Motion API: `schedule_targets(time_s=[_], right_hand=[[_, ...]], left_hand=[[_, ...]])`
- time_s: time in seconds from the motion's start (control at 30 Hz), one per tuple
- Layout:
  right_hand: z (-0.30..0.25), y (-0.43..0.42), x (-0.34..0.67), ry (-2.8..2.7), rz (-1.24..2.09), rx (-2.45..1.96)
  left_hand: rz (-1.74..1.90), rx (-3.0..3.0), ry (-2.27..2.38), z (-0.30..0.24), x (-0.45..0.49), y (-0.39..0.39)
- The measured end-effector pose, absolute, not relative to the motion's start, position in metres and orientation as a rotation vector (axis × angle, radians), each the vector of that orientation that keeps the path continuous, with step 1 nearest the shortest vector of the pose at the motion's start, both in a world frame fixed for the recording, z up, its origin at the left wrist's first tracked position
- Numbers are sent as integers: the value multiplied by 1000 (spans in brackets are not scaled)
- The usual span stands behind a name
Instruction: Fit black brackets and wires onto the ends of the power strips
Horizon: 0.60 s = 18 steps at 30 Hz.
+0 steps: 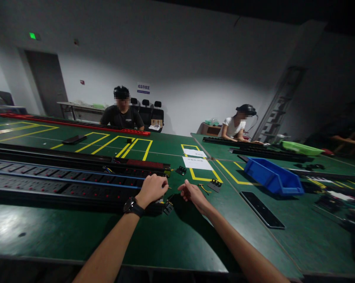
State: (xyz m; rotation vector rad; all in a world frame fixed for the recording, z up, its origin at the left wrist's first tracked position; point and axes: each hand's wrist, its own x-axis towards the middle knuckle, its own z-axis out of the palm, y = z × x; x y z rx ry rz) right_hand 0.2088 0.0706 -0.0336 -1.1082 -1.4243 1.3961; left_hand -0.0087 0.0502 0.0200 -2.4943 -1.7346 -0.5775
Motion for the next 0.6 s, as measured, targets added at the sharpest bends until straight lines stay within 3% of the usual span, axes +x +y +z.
schedule_targets(time_s=[0.6], right_hand=[[-27,77,219,-1356,1412,-1077]], left_hand=[[-560,-2510,-1733,17,-9,53]])
